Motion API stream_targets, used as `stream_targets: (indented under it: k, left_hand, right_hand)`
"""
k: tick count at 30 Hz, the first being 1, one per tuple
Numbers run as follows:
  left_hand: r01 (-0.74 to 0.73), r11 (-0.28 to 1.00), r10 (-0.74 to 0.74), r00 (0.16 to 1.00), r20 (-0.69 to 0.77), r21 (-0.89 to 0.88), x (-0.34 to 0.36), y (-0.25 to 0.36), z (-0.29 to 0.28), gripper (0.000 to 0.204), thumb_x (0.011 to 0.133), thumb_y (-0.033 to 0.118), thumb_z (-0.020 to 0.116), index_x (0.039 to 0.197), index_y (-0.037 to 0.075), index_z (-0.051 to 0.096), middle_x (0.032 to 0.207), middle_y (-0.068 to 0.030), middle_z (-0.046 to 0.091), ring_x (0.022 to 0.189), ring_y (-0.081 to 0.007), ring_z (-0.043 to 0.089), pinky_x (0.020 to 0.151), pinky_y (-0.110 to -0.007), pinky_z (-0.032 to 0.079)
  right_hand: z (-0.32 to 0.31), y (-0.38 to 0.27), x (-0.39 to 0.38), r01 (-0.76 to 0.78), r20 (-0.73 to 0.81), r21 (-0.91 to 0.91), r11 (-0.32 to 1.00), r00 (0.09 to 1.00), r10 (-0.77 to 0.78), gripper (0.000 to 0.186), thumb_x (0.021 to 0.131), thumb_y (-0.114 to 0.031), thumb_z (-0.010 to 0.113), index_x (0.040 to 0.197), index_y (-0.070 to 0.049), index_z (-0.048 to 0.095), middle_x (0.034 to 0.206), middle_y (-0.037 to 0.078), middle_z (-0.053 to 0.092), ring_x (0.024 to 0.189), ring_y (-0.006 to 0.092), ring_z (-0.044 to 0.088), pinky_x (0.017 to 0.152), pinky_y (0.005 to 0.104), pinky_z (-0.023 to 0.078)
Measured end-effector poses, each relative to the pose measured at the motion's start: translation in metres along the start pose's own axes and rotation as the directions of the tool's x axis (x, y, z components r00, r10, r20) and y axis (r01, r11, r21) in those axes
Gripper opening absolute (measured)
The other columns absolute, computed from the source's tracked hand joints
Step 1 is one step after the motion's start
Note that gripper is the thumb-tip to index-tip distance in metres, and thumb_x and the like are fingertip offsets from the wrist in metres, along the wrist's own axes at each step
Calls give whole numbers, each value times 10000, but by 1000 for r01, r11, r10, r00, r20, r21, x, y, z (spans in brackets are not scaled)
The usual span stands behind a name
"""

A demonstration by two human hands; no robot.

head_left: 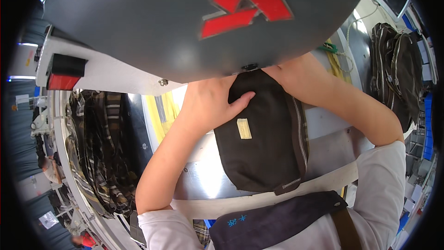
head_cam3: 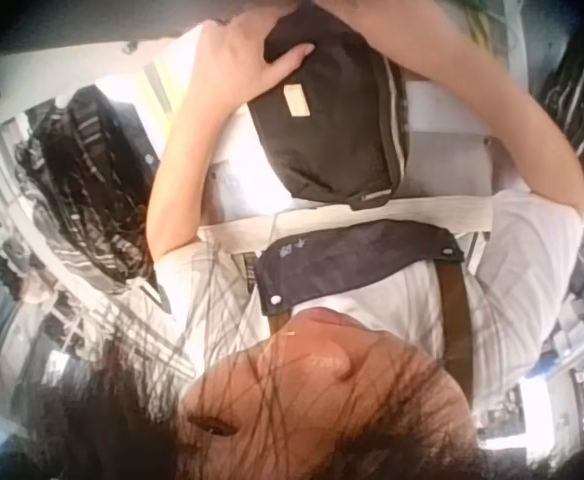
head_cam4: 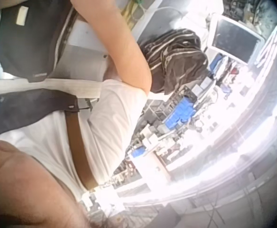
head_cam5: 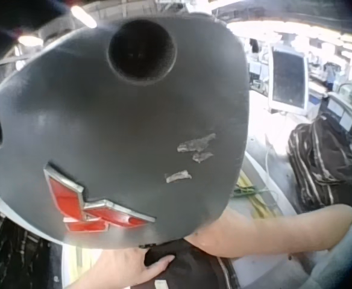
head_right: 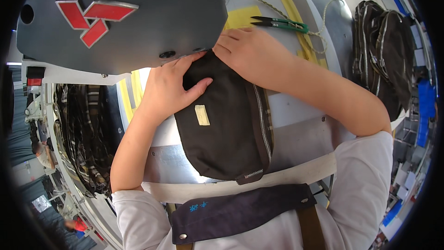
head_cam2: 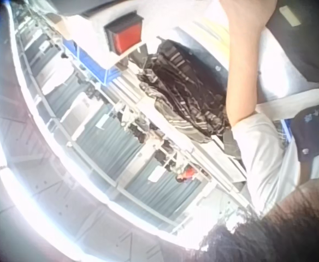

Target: The person aligns the zipper edges of a dark fabric bag and sews the seam using an industrial sewing machine. They repeat this process for multiple bags, handling each one individually to attach the zipper and stitch it in place.

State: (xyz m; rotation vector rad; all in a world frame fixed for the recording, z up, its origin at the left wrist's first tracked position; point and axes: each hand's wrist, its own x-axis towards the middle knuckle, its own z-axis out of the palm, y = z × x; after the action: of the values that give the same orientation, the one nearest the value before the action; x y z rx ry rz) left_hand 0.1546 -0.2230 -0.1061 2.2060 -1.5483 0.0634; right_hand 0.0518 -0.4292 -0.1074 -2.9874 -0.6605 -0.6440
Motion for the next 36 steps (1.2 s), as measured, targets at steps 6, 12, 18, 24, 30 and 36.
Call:
stream_targets:
  k: [6,12,18,24,30,36]
  left_hand:
    - [1,1000,-1,1000,-12,-20,-2,0,3,467,724,236,768,1132,48,640,1055,-138,673,953,-327,645,826,-374,513]
    - [0,999,-1,1000,-27,-38,-3,-2,5,477,718,228,771,1140,51,638,1051,-132,677,955,-324,646,829,-375,509]
    - [1,999,-2,999,-37,-43,-4,-2,4,490,701,226,777,1138,52,639,1090,-114,662,1011,-307,623,875,-378,485]
    - [-38,994,31,997,-67,-98,-8,9,8,477,691,242,779,1106,51,640,1173,-76,628,1027,-288,612,881,-384,473]
    - [-39,998,35,997,-71,-58,-10,11,8,471,691,256,777,1094,56,639,1187,-50,624,1021,-272,616,887,-376,463]
    - [-50,997,45,995,-87,-54,-8,10,8,465,690,259,778,1086,55,644,1181,-45,628,1015,-262,619,876,-366,468]
  right_hand:
    - [2,0,-1,3,-51,35,999,999,-2,273,753,-107,585,1006,-9,607,1013,70,618,992,206,616,805,320,523]
    - [1,0,-2,-5,-37,37,999,999,6,270,757,-99,582,1009,-7,609,997,68,619,982,206,615,801,323,523]
    - [-3,-2,0,-14,-6,41,999,1000,15,279,763,-97,581,1024,-3,610,1002,72,619,1000,210,609,822,335,518]
    - [-3,-9,-15,-29,17,70,997,999,28,334,764,-96,586,1077,20,608,1135,110,624,1090,232,595,882,344,511]
    - [-6,-11,-15,-21,26,66,998,999,19,343,761,-95,587,1078,32,610,1176,123,618,1100,238,595,888,348,512]
    - [-5,-10,-15,-22,31,70,997,999,20,344,764,-100,583,1079,33,611,1170,120,619,1099,238,596,885,348,512]
